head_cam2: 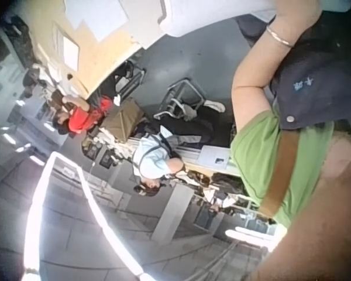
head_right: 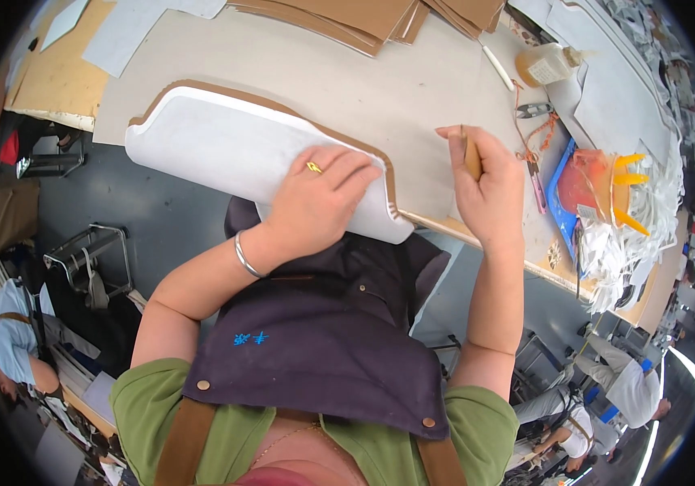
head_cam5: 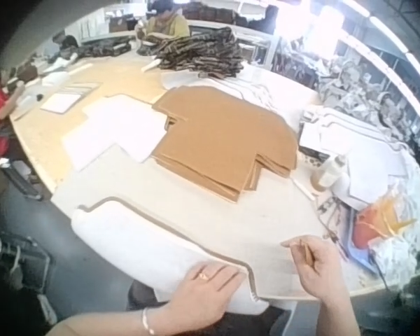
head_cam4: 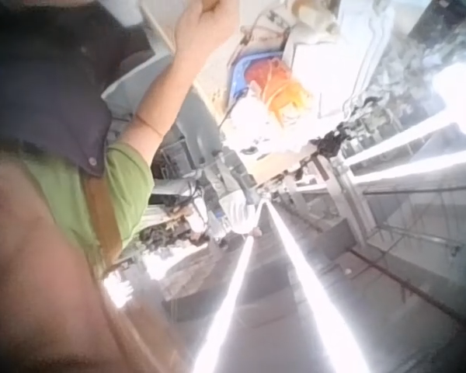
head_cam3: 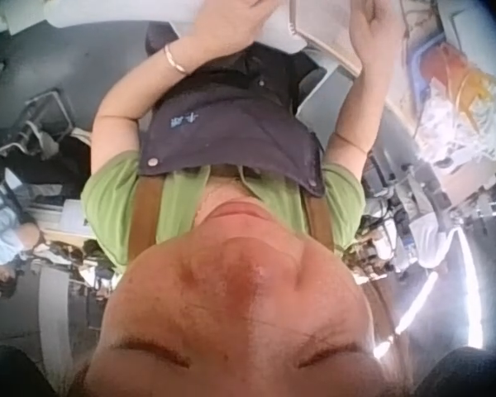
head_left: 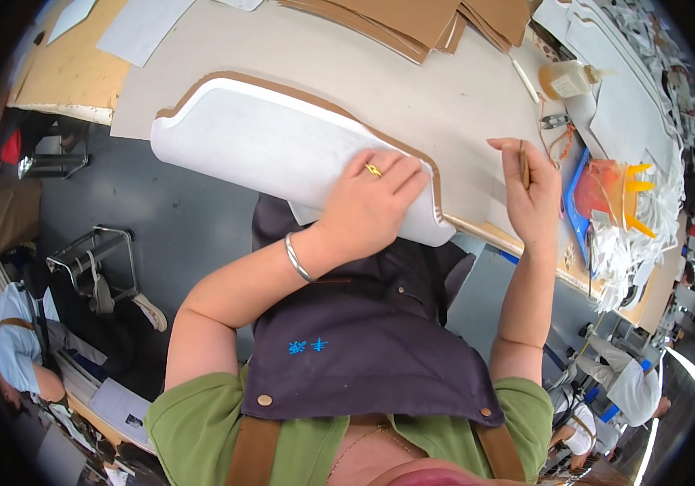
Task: Preparing and trimming leather or cardboard patterns for goods assembly.
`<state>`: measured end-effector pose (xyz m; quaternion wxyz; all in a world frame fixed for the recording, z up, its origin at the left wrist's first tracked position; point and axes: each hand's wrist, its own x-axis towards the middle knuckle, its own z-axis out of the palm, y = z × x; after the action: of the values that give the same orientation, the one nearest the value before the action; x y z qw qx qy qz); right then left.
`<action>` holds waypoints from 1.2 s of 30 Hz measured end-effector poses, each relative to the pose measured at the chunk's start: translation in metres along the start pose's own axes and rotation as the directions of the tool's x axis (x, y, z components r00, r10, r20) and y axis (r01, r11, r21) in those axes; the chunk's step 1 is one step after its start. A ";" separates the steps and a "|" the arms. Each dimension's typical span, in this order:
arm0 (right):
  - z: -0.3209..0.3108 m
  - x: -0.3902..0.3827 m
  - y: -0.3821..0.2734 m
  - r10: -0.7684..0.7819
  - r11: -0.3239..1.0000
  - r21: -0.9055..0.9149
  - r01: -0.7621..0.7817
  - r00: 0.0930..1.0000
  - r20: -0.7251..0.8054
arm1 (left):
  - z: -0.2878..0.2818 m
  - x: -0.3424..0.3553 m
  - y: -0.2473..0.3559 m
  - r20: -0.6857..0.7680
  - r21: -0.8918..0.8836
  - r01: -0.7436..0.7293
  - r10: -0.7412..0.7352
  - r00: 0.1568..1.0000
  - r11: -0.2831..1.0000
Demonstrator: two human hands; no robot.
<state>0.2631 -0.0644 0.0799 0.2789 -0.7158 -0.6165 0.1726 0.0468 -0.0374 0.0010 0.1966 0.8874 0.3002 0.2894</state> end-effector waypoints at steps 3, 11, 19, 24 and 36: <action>0.001 0.006 0.001 0.042 0.998 0.049 -0.042 0.999 -0.005 | 0.010 -0.010 0.020 0.036 -0.073 -0.056 0.058 0.998 0.996; 0.041 0.021 0.031 -0.174 0.948 -0.216 0.232 0.951 0.257 | -0.015 -0.018 -0.002 -0.090 0.048 0.128 -0.123 0.988 0.991; -0.005 0.039 0.035 -0.338 0.729 -0.342 0.593 0.746 0.574 | -0.020 -0.016 0.006 -0.008 0.176 0.087 -0.087 0.996 0.981; 0.001 0.041 0.029 -0.584 0.590 -0.227 0.775 0.604 0.542 | -0.016 -0.021 0.002 -0.031 0.174 0.079 -0.075 0.997 0.981; 0.029 0.065 0.008 -0.793 0.408 -0.098 0.908 0.406 0.455 | -0.021 -0.027 0.010 0.018 0.297 0.169 -0.183 0.983 0.940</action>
<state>0.2639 0.0036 0.0583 0.0927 -0.2861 -0.9536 0.0171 0.0202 -0.0586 0.0112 0.0941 0.8827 0.4135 0.2026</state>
